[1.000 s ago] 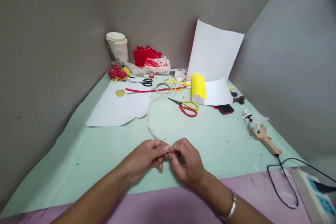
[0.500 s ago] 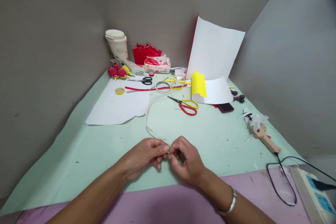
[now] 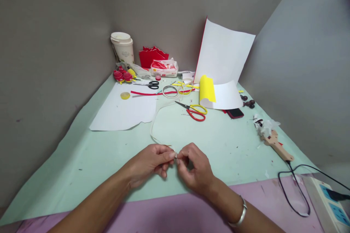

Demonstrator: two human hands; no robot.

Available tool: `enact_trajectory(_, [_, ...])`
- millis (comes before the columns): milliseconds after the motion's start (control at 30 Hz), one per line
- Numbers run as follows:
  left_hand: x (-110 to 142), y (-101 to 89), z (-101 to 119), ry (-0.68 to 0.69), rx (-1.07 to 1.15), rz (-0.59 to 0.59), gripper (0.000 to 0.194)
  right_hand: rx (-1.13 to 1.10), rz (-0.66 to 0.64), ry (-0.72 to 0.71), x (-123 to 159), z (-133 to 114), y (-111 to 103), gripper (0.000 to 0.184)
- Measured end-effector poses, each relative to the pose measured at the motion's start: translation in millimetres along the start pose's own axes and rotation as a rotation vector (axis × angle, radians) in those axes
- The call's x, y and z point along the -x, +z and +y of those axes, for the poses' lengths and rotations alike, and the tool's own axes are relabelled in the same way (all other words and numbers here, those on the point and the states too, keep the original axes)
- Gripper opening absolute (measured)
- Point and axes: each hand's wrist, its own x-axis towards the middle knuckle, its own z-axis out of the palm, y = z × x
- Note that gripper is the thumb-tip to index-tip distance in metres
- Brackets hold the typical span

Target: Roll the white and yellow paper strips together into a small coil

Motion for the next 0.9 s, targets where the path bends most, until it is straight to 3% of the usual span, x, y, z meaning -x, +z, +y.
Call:
enact_trajectory(400, [-2.0,-1.9,-2.4,-0.008,-0.010,0.018,0.033,0.004,-0.046,0.005,0.0,-1.4,-0.5,0.014])
enact_trajectory(700, [-2.4,-1.5,-3.9,-0.028,-0.054,0.024,0.037,-0.161,-0.165,0.188,-4.6,2.4,-4.7,0.014])
enact_trajectory(900, [-3.3,-3.5,-5.2,-0.035,-0.043,0.002,0.037,-0.212,-0.163,0.208,-5.6,0.5,-6.3,0.011])
